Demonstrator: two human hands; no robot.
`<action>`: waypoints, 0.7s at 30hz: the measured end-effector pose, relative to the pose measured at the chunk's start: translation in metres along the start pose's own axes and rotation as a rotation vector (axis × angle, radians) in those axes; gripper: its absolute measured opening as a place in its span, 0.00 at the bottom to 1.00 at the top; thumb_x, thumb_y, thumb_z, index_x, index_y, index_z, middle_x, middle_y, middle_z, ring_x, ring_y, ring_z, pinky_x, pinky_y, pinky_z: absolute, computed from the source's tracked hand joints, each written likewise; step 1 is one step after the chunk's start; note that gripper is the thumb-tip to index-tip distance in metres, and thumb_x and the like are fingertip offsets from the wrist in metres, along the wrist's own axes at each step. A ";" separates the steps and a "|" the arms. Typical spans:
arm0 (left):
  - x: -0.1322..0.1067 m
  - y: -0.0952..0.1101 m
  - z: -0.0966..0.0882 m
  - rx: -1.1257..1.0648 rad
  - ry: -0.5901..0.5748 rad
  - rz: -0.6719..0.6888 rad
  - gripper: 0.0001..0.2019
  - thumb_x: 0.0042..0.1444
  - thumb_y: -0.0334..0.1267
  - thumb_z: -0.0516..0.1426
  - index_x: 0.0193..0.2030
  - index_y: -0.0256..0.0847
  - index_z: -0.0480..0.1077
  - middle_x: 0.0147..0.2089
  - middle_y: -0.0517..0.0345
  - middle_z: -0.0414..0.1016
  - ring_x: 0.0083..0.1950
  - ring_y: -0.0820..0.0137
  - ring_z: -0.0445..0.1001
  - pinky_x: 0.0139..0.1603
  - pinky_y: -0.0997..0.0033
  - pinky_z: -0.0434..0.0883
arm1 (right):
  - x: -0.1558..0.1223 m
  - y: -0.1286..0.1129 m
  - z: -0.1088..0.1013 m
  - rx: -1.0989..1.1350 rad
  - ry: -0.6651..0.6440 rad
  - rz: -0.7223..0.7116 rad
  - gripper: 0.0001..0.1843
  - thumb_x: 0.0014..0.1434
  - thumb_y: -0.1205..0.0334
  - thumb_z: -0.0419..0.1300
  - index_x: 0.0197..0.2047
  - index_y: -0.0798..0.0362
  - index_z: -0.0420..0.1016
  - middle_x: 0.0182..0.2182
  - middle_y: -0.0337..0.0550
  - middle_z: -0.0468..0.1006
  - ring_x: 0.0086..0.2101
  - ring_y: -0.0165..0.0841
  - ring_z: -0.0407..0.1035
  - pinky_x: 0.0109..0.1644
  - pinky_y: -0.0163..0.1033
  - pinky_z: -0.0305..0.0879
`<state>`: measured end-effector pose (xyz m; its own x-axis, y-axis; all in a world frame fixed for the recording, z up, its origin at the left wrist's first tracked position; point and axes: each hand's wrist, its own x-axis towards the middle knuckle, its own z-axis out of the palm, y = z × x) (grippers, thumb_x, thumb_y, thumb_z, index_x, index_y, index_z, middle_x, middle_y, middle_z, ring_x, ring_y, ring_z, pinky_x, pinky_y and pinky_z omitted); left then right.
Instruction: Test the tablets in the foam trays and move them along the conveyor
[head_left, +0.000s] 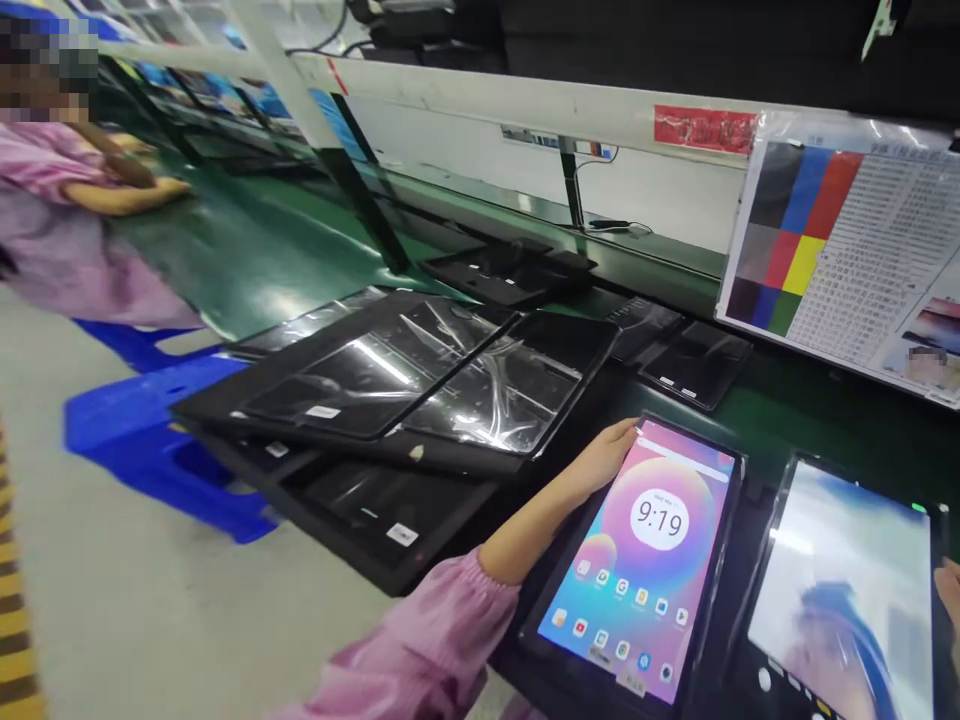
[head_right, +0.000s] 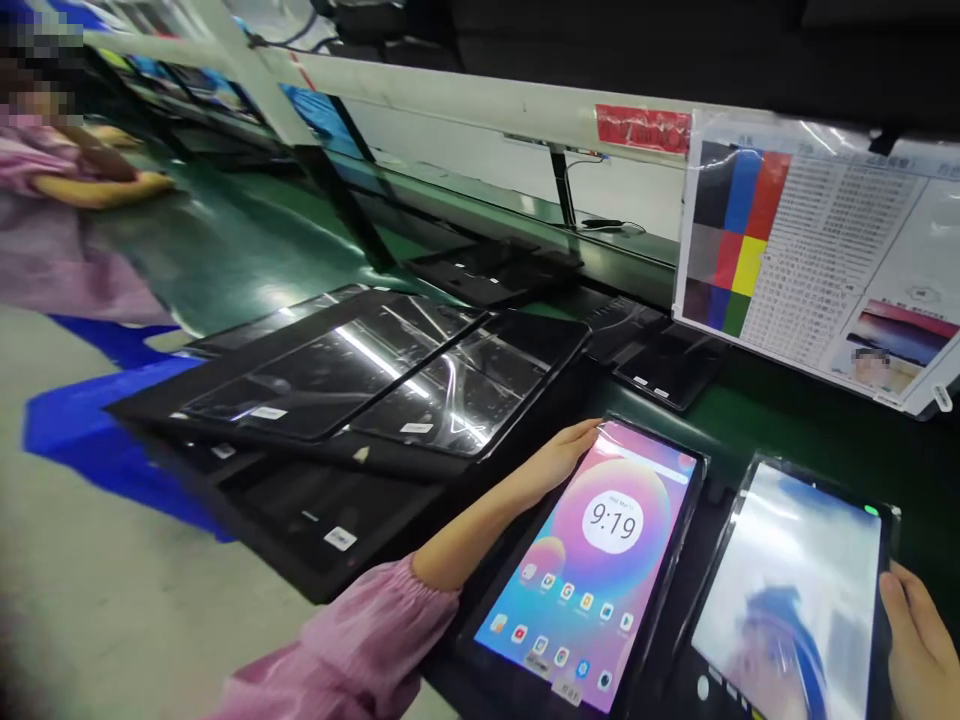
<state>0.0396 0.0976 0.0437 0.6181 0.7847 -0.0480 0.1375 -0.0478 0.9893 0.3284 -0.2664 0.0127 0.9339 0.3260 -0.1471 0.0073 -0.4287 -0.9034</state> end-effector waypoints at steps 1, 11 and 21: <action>-0.004 -0.001 -0.001 0.009 -0.019 0.000 0.39 0.51 0.72 0.60 0.50 0.35 0.79 0.49 0.40 0.85 0.54 0.46 0.82 0.55 0.48 0.77 | 0.000 0.006 -0.004 -0.016 -0.017 0.017 0.31 0.54 0.29 0.62 0.48 0.45 0.79 0.43 0.46 0.83 0.39 0.52 0.79 0.36 0.52 0.79; -0.063 0.022 -0.034 0.322 -0.188 0.071 0.25 0.67 0.57 0.54 0.63 0.47 0.74 0.68 0.52 0.75 0.70 0.54 0.71 0.74 0.49 0.65 | -0.064 -0.011 0.012 -0.035 0.027 -0.079 0.41 0.62 0.32 0.59 0.69 0.49 0.66 0.59 0.54 0.77 0.56 0.54 0.74 0.55 0.57 0.77; 0.022 0.015 0.057 0.818 -0.299 0.532 0.23 0.72 0.48 0.48 0.58 0.35 0.77 0.59 0.42 0.81 0.62 0.54 0.78 0.64 0.54 0.74 | -0.139 -0.033 0.051 -0.716 -0.824 -1.387 0.18 0.70 0.47 0.62 0.61 0.36 0.74 0.69 0.34 0.67 0.66 0.49 0.65 0.60 0.57 0.76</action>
<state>0.0995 0.0785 0.0492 0.9059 0.3575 0.2270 0.2063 -0.8406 0.5008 0.1799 -0.2550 0.0429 -0.3005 0.9412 0.1546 0.9173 0.3296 -0.2234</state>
